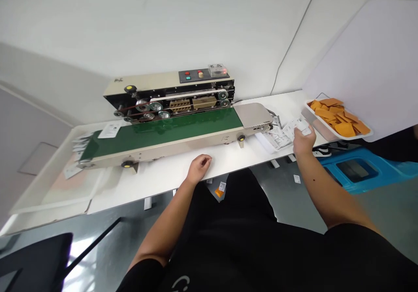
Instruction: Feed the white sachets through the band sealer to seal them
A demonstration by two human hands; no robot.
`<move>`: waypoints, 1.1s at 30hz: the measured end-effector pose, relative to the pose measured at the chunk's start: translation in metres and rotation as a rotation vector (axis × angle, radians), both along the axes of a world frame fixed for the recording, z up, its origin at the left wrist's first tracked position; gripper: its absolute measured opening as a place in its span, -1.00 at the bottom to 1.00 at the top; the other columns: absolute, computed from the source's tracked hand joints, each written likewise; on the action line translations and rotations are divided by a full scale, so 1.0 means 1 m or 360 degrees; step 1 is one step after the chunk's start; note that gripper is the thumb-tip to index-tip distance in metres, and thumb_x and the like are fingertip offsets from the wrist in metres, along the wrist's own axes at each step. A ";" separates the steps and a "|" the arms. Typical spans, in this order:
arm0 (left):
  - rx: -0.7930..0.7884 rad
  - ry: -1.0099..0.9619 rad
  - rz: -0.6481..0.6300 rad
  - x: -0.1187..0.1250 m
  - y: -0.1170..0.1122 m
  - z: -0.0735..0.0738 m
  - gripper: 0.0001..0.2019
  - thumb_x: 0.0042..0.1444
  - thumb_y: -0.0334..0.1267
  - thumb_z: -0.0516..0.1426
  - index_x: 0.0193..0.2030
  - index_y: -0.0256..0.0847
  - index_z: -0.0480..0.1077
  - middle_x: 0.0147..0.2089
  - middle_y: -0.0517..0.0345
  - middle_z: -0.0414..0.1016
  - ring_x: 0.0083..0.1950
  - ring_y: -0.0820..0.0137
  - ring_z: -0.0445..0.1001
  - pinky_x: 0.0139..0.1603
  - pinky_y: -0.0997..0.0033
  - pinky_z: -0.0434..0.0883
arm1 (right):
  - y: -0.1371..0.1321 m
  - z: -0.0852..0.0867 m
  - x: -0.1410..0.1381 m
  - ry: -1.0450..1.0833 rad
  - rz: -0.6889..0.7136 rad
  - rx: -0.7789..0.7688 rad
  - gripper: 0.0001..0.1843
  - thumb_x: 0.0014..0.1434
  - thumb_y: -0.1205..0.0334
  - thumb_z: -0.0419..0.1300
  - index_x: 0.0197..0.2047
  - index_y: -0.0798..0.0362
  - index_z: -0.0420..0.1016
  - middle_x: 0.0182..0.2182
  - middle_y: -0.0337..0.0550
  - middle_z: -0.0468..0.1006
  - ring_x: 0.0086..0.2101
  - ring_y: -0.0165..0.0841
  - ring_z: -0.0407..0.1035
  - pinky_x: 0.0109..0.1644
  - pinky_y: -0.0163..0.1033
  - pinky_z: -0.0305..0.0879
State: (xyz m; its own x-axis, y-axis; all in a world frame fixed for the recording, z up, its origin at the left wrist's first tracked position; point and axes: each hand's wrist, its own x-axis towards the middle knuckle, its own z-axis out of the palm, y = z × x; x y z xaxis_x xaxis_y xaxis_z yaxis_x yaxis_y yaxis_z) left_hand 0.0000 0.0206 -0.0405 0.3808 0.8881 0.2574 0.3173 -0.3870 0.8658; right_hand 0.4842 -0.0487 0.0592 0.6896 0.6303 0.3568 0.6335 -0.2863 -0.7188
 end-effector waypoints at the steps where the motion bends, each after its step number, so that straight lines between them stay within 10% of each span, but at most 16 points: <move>1: -0.0003 -0.0008 -0.0005 0.000 -0.001 0.001 -0.75 0.37 -0.05 0.21 -0.08 -0.15 0.61 -0.10 -0.01 0.66 -0.12 0.29 0.58 0.02 0.25 0.52 | -0.001 -0.002 -0.015 0.0086 -0.0039 0.0189 -0.19 0.46 0.05 -0.08 0.62 0.33 0.06 0.27 0.37 0.47 0.24 -0.12 0.50 0.31 0.01 0.49; 5: -0.0097 -0.0119 -0.0098 0.000 -0.003 0.004 -0.69 0.35 0.01 0.26 0.05 -0.16 0.57 -0.04 -0.05 0.63 -0.05 0.26 0.60 0.08 0.21 0.55 | -0.014 -0.019 -0.098 0.0174 0.0181 0.0598 -0.22 0.40 -0.08 0.12 0.57 0.08 0.27 0.29 0.21 0.49 0.28 -0.05 0.48 0.35 0.19 0.49; 10: -0.0163 -0.0332 -0.0387 0.006 -0.002 0.016 -0.14 0.12 0.03 0.46 0.49 -0.10 0.26 0.41 -0.31 0.43 0.33 0.06 0.54 0.29 0.07 0.54 | -0.005 -0.048 -0.206 0.0076 0.1650 0.0516 -0.59 0.36 0.10 0.26 0.23 -0.12 0.65 0.23 0.02 0.57 0.26 -0.07 0.49 0.44 0.17 0.45; 13: -0.0100 -0.0324 -0.0350 0.007 0.005 0.018 -0.07 0.12 0.03 0.46 0.55 -0.08 0.19 0.44 -0.31 0.42 0.43 0.01 0.48 0.37 0.01 0.50 | 0.023 -0.068 -0.241 0.0217 0.1989 0.0364 -0.59 0.41 0.10 0.21 0.26 -0.09 0.61 0.24 0.01 0.56 0.24 -0.14 0.51 0.43 0.09 0.46; 19: 0.0074 0.0036 -0.0180 -0.001 0.020 0.002 -0.59 0.27 -0.13 0.34 0.22 -0.14 0.52 0.17 -0.15 0.65 0.21 0.09 0.62 0.32 0.02 0.51 | 0.054 -0.104 -0.255 0.0473 0.1983 0.0055 -0.36 0.36 0.09 0.29 0.46 -0.11 0.37 0.20 -0.04 0.58 0.22 -0.19 0.51 0.40 0.07 0.43; 33: 0.0340 0.0156 -0.0070 -0.003 0.015 -0.010 -0.29 0.32 -0.16 0.30 0.56 -0.05 0.22 0.20 -0.11 0.66 0.23 0.11 0.64 0.35 0.00 0.52 | 0.052 -0.117 -0.248 0.0278 0.1644 0.0104 -0.64 0.34 0.03 0.34 0.16 -0.09 0.56 0.07 -0.04 0.61 0.11 -0.14 0.53 0.32 0.09 0.48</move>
